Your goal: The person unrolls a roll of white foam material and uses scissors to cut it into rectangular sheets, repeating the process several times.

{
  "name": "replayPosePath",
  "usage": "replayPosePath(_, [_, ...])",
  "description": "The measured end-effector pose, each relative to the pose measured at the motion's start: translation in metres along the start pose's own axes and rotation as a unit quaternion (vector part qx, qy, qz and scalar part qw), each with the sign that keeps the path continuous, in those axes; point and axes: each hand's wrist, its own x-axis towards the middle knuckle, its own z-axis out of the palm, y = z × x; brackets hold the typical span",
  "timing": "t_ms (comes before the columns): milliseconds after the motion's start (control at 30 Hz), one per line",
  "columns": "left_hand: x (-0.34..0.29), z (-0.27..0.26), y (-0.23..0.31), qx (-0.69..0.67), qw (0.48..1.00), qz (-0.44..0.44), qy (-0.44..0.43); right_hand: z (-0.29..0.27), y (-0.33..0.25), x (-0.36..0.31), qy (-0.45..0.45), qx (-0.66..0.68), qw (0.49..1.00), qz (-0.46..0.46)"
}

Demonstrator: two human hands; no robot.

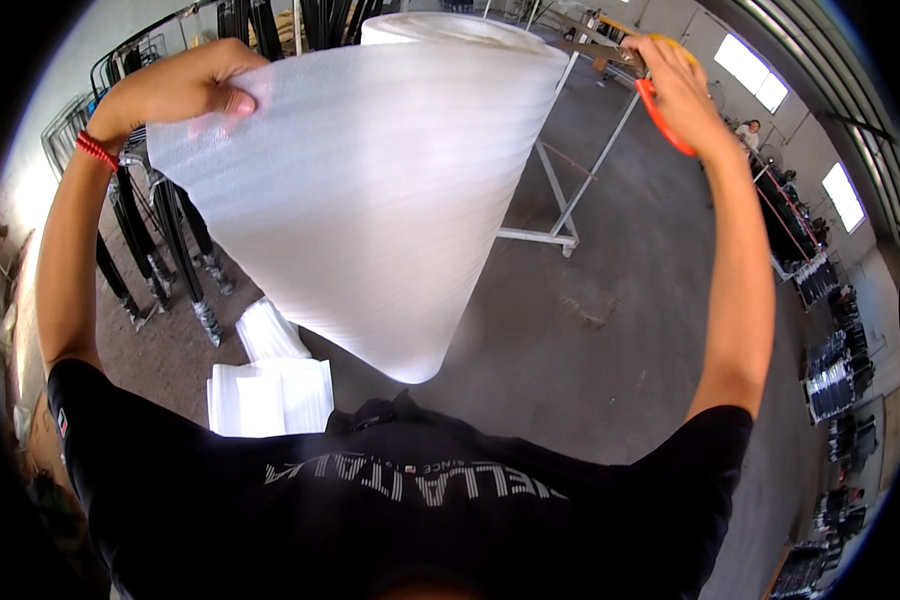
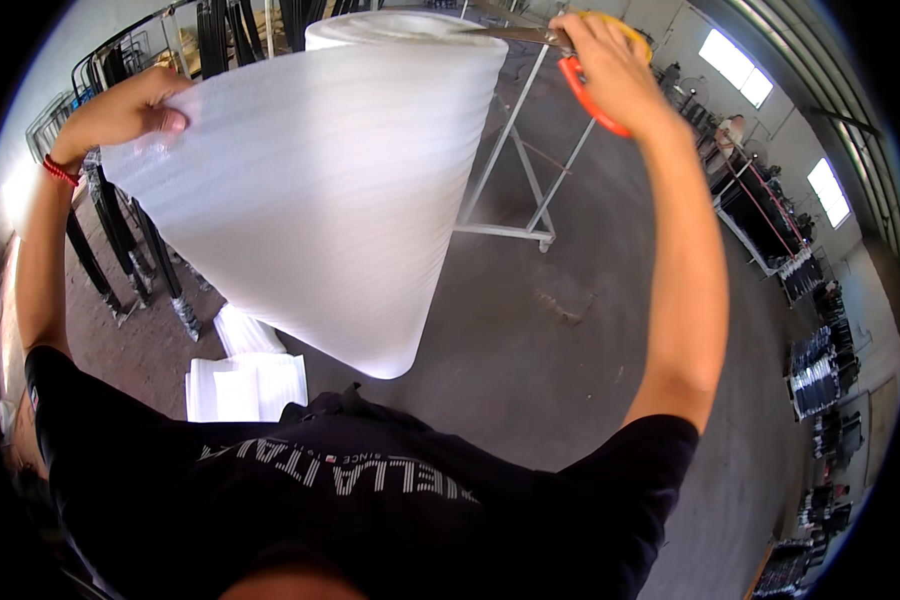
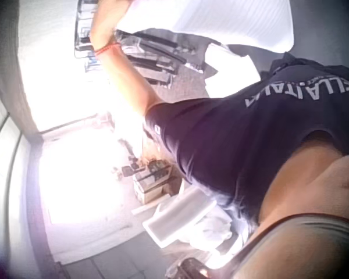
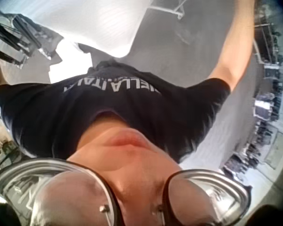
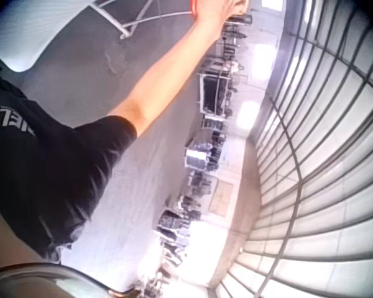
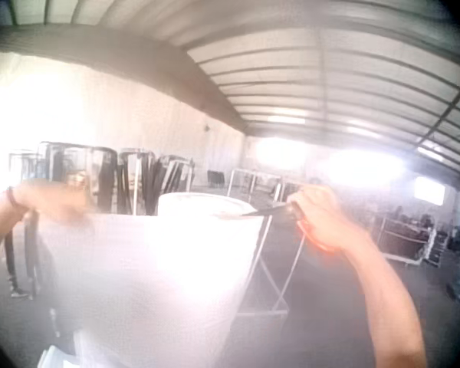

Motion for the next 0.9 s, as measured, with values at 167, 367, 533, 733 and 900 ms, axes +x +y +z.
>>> replayPosePath(167, [0.002, -0.014, 0.019, 0.025, 1.000, -0.018, -0.005, -0.012, 0.018, 0.025, -0.019, -0.050, 0.992, -0.114])
replayPosePath(367, [0.001, -0.019, 0.068, 0.074, 0.997, 0.005, 0.024, -0.020, 0.017, 0.058, -0.016, -0.082, 0.976, -0.200])
replayPosePath(533, [0.003, -0.019, 0.097, 0.085, 0.996, -0.036, 0.007, -0.013, -0.003, 0.068, 0.068, -0.134, 0.945, -0.292])
replayPosePath(733, [0.007, -0.008, 0.099, 0.066, 0.993, -0.090, 0.023, -0.003, -0.001, 0.076, 0.092, -0.189, 0.922, -0.325])
replayPosePath(900, [-0.015, -0.022, 0.097, 0.073, 0.984, -0.160, 0.031, -0.007, 0.002, 0.084, 0.054, -0.250, 0.909, -0.330])
